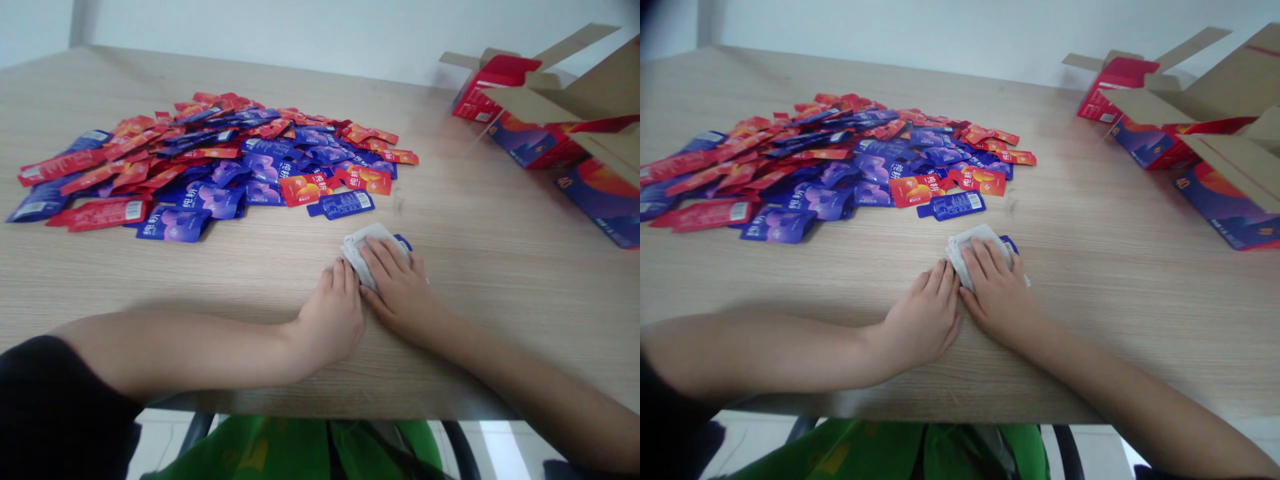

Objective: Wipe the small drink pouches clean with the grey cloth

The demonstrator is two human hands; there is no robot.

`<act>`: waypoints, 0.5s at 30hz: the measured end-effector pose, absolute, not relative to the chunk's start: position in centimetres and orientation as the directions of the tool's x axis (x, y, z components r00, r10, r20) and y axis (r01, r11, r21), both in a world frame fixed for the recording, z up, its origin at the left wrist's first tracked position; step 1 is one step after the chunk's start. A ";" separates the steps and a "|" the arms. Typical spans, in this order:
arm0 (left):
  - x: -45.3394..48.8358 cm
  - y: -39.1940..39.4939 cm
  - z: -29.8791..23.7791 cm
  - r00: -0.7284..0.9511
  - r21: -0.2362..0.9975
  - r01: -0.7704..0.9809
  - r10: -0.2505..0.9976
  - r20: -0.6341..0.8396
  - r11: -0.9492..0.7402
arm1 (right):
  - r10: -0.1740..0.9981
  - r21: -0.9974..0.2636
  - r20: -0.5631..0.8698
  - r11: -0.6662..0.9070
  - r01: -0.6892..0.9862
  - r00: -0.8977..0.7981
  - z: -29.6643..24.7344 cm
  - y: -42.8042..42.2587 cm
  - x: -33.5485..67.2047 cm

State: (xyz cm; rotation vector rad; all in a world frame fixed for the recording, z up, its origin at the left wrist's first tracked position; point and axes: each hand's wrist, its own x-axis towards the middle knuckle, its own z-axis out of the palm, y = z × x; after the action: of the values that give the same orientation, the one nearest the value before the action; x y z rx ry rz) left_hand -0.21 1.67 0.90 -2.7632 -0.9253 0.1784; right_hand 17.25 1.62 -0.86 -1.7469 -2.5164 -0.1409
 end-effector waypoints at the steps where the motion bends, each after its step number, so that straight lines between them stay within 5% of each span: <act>1: -0.2 1.7 1.0 0.799 -0.244 0.571 0.599 -0.051 -0.784 | 0.915 0.027 0.105 0.388 0.921 -0.389 -0.8 1.5 17.1; 9: -0.2 2.0 0.6 0.812 -0.253 0.554 0.582 -0.044 -0.793 | 0.960 0.048 0.148 0.231 0.972 -0.236 -1.1 2.3 18.7; 15: -0.2 2.1 1.0 0.822 -0.228 0.550 0.570 -0.025 -0.803 | 0.909 0.035 0.110 0.402 0.915 -0.403 -0.7 1.1 16.9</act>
State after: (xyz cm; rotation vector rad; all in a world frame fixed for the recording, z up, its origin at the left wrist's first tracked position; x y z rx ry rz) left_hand -0.16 2.07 0.99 -2.7946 -0.8696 0.1353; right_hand 16.88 1.10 -0.74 -1.6737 -2.5678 -0.1371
